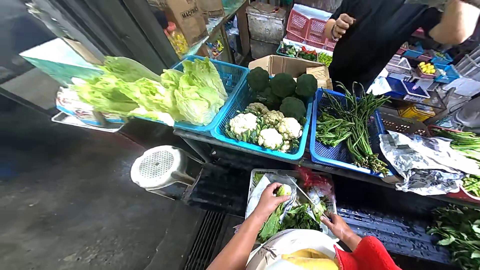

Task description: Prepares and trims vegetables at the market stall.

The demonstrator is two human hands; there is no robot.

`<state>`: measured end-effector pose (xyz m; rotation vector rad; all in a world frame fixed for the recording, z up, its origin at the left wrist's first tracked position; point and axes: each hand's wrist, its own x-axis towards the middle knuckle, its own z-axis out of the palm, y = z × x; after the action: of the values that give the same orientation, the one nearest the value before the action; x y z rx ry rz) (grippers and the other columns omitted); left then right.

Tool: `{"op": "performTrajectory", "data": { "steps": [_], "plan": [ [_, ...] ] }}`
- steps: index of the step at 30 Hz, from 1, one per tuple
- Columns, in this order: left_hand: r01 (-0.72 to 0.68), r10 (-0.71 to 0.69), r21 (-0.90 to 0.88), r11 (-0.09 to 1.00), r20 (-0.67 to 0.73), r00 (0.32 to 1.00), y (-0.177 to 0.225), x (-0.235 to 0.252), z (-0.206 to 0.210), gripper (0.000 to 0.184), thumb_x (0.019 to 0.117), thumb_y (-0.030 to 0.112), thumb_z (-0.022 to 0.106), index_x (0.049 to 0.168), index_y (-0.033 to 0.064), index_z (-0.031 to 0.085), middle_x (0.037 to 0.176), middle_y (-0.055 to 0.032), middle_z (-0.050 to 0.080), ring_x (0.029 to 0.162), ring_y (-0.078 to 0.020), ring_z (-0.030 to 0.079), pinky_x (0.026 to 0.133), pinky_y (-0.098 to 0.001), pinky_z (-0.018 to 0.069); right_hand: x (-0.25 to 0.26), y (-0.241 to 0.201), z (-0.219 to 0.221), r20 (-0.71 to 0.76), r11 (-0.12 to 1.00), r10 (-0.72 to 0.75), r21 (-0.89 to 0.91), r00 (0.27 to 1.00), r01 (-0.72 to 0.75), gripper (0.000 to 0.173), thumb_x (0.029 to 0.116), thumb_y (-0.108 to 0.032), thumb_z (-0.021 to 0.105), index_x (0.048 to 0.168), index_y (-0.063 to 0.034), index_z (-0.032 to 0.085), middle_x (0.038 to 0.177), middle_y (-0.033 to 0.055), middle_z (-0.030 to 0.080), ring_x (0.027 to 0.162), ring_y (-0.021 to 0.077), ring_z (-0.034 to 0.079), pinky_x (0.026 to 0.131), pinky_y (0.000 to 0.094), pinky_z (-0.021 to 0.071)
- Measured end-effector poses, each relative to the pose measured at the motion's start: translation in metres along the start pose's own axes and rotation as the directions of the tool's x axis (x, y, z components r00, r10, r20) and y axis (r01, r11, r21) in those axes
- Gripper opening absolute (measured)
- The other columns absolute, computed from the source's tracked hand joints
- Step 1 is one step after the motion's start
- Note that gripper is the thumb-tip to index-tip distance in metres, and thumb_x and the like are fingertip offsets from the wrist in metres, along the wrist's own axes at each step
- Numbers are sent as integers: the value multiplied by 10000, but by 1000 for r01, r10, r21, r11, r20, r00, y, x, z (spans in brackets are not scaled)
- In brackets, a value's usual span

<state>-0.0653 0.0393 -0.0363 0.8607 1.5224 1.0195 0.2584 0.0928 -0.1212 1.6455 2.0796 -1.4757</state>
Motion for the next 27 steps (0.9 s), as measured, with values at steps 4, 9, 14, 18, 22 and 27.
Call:
{"op": "performTrajectory", "data": {
  "steps": [4, 9, 14, 18, 22, 27],
  "plan": [
    [-25, 29, -72, 997, 63, 998, 5, -1, 12, 597, 768, 52, 829, 1301, -9, 568, 1167, -149, 657, 1060, -215, 657, 936, -388, 563, -5, -82, -10, -203, 918, -307, 196, 930, 345, 377, 936, -349, 684, 1150, -39, 704, 979, 86, 719, 879, 162, 682, 844, 399, 570],
    [-109, 115, -45, 993, 153, 982, 20, -1, 25, 573, 743, 65, 850, 1243, 3, 578, 1101, -109, 655, 1015, -183, 650, 910, -357, 557, -2, -162, -22, -258, 829, -382, 329, 887, 453, 328, 917, -246, 727, 1141, -12, 680, 984, 67, 707, 861, 108, 669, 821, 316, 571],
    [-89, 107, -106, 990, 173, 979, 24, -2, 18, 559, 761, 66, 840, 1257, 7, 589, 1114, -105, 663, 1013, -170, 660, 910, -347, 566, -1, -170, -28, -217, 785, -377, 441, 901, 435, 246, 929, -177, 699, 1099, -9, 644, 852, 20, 656, 664, 63, 591, 625, 247, 523],
    [-22, 78, -302, 953, 175, 982, 19, -2, 9, 432, 867, 23, 716, 1283, -6, 604, 1157, -108, 686, 1020, -171, 675, 902, -352, 574, -5, -162, -31, -228, 746, -351, 519, 908, 418, 232, 930, -161, 690, 1101, -14, 631, 764, -8, 623, 564, 54, 535, 542, 231, 485],
    [59, 17, -579, 813, 126, 992, 6, 3, -4, 376, 996, 77, 533, 1366, 21, 500, 1162, -159, 691, 987, -261, 704, 820, -428, 604, -8, -149, -39, -286, 729, -303, 545, 909, 414, 216, 923, -136, 688, 1092, -17, 624, 728, -13, 601, 525, 51, 504, 512, 225, 467],
    [44, 33, -768, 639, 85, 996, 7, 4, -13, 350, 1075, 158, 305, 1306, -8, 507, 1181, -226, 692, 1000, -309, 716, 857, -424, 602, -7, -124, -48, -323, 829, -271, 400, 907, 391, 403, 842, -179, 778, 1180, -14, 634, 952, 58, 676, 795, 106, 642, 729, 283, 564]
  ]
}}
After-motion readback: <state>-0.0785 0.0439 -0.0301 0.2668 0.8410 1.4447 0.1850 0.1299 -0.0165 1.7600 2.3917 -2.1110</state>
